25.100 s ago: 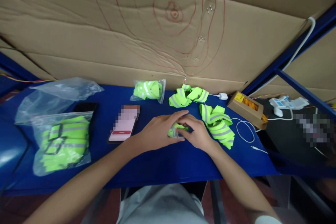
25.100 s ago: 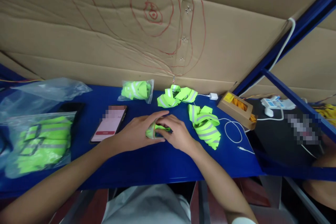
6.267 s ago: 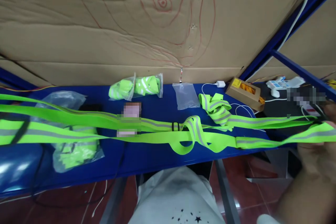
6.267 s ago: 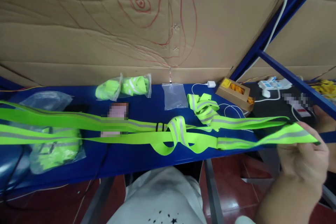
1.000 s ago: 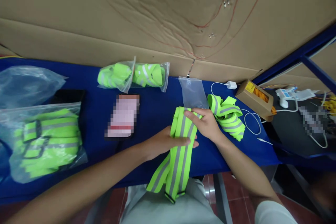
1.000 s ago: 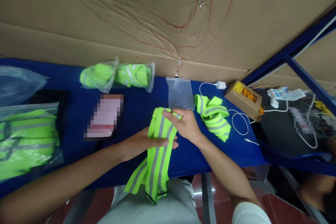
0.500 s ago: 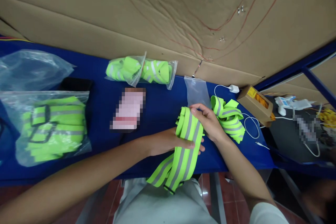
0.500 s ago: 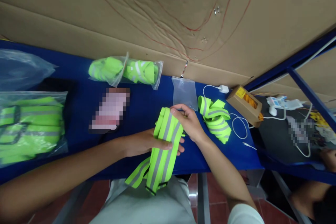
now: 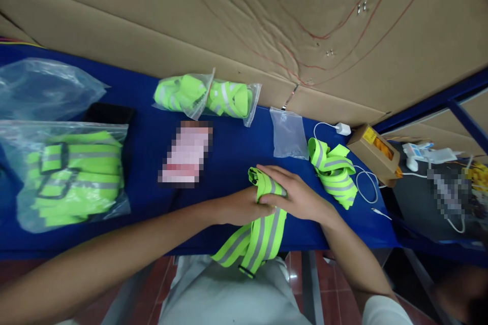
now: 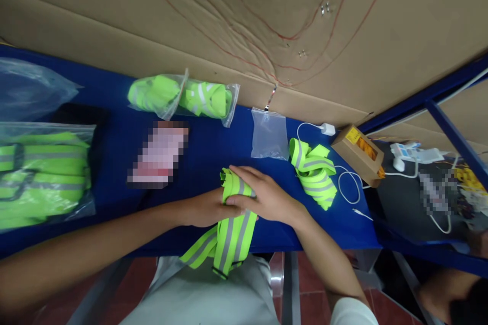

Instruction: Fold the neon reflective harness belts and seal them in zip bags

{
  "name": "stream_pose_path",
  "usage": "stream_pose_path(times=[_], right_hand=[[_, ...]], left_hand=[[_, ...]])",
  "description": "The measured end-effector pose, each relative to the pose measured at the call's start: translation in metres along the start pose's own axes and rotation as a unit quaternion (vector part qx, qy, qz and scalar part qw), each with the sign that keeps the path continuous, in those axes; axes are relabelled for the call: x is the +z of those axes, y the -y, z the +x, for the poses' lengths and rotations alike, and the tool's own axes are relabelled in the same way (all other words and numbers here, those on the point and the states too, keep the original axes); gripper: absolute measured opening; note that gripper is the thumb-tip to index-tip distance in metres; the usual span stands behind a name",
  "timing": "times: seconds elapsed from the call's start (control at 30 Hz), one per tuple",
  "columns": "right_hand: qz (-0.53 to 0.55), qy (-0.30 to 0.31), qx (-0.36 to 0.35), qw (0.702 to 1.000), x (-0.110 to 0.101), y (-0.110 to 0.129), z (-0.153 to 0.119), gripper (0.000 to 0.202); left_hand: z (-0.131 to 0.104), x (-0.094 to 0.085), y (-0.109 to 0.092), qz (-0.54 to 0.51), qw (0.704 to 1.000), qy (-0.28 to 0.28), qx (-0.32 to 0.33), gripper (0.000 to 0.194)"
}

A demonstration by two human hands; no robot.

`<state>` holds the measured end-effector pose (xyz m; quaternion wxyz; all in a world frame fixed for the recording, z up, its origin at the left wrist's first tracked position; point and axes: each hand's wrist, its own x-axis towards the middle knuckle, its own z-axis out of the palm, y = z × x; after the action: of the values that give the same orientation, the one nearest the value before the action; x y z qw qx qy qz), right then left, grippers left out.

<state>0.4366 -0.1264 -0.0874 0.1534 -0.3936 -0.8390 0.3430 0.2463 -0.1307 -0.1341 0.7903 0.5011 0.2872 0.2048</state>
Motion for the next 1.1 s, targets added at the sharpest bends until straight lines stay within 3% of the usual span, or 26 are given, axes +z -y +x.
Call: stream_pose_path(times=[0.07,0.17,0.27,0.37,0.47,0.57,0.67,0.73,0.8,0.83,0.93,0.97,1.03,1.1], right_hand=[[-0.021,-0.013,-0.006,1.0,0.002,0.003,-0.001,0.063],[-0.068,-0.079,0.0,0.995,0.001,0.003,-0.001,0.057],[-0.124,-0.184,0.016,0.975,-0.008,-0.004,-0.002,0.057],[-0.135,-0.28,0.049,0.949,-0.023,-0.011,-0.008,0.055],[-0.096,-0.41,0.087,0.903,-0.038,-0.016,-0.016,0.05],[-0.075,-0.504,0.087,0.856,-0.047,-0.017,-0.02,0.047],[-0.041,-0.497,0.087,0.862,-0.047,-0.019,-0.019,0.044],[0.0,-0.478,0.098,0.873,-0.045,-0.019,-0.018,0.039],[0.03,-0.462,0.109,0.88,-0.045,-0.019,-0.017,0.037],[0.038,-0.454,0.113,0.883,-0.045,-0.019,-0.018,0.036],[0.042,-0.423,0.112,0.898,-0.047,-0.013,-0.021,0.036],[0.042,-0.411,0.109,0.904,-0.049,-0.01,-0.023,0.036],[0.035,-0.389,0.096,0.915,-0.05,-0.002,-0.027,0.035],[0.019,-0.373,0.077,0.925,-0.05,0.007,-0.029,0.034]], left_hand=[[0.0,0.001,-0.002,-0.071,0.997,0.025,-0.026,0.004],[0.001,0.005,-0.006,-0.174,0.981,0.064,-0.06,0.032],[0.001,0.011,-0.005,-0.113,0.992,0.029,-0.048,0.045],[0.0,0.015,-0.003,-0.011,1.0,0.001,0.004,0.036],[-0.004,0.014,-0.01,0.022,0.999,0.036,0.015,0.035],[-0.009,0.013,-0.019,-0.005,0.992,0.12,-0.036,0.038],[-0.012,0.015,-0.019,-0.119,0.97,0.194,-0.085,0.037],[-0.012,0.018,-0.015,-0.154,0.972,0.157,-0.078,0.044],[-0.012,0.018,-0.013,-0.107,0.985,0.115,-0.067,0.039],[-0.013,0.018,-0.015,-0.064,0.987,0.128,-0.066,0.033],[-0.019,0.011,-0.033,0.088,0.96,0.263,-0.025,0.025],[-0.021,0.008,-0.041,0.136,0.951,0.277,0.009,0.024],[-0.023,0.0,-0.055,0.205,0.948,0.237,0.055,0.028],[-0.021,-0.005,-0.061,0.212,0.965,0.147,0.048,0.045]])
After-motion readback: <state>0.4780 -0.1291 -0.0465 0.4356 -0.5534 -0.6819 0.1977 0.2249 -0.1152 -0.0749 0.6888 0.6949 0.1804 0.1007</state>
